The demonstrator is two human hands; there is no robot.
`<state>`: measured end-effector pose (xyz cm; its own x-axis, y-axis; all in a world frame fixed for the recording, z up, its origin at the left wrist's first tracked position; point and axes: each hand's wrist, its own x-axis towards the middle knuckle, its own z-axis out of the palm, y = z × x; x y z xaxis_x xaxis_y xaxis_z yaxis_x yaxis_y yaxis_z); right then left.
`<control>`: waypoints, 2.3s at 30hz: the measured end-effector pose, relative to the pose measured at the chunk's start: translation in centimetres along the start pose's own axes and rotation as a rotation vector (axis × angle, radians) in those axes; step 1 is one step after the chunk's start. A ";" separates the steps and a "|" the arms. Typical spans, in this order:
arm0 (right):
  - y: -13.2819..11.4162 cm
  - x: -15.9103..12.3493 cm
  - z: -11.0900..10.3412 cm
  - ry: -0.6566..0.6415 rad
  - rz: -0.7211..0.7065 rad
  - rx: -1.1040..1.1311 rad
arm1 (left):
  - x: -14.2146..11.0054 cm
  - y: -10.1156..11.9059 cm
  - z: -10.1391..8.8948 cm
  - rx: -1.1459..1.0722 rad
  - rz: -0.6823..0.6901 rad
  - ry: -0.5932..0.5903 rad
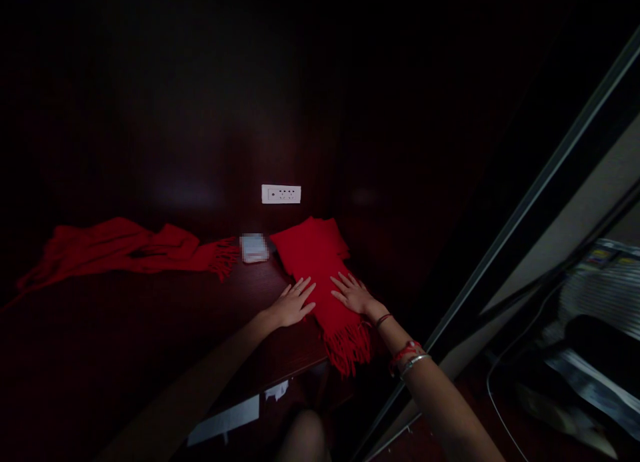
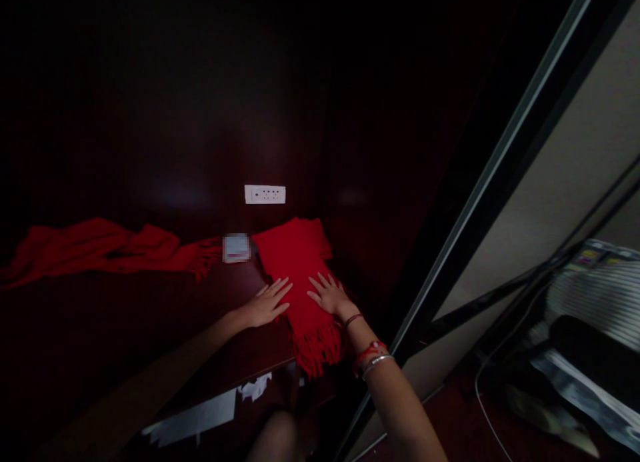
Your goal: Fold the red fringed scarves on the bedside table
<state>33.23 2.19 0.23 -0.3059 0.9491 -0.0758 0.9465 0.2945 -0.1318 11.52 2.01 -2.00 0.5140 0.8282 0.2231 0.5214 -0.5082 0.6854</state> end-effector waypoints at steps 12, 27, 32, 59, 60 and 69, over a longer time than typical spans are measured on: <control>-0.8 4.8 -1.9 0.078 0.005 -0.029 | 5.2 0.0 0.3 0.087 -0.112 0.225; -1.4 -0.4 0.2 0.316 -0.002 -0.083 | 0.2 1.0 1.2 0.508 0.007 -0.206; -1.7 -1.9 0.7 0.111 0.003 -0.053 | -2.3 0.1 0.1 0.499 0.108 -0.245; 0.0 7.8 -2.5 0.258 0.242 -0.091 | 1.0 -5.6 -4.3 0.586 -0.193 0.076; -1.2 7.6 -2.7 0.286 0.231 -0.098 | 0.4 -5.9 -4.7 0.595 -0.211 0.084; -10.5 6.2 -1.6 0.314 0.026 -0.138 | -5.5 -8.2 -8.1 0.635 -0.335 0.187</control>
<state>21.52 5.12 2.69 -0.2550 0.9383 0.2338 0.9652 0.2616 0.0030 -1.07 3.55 -3.26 0.1633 0.9603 0.2263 0.9526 -0.2132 0.2170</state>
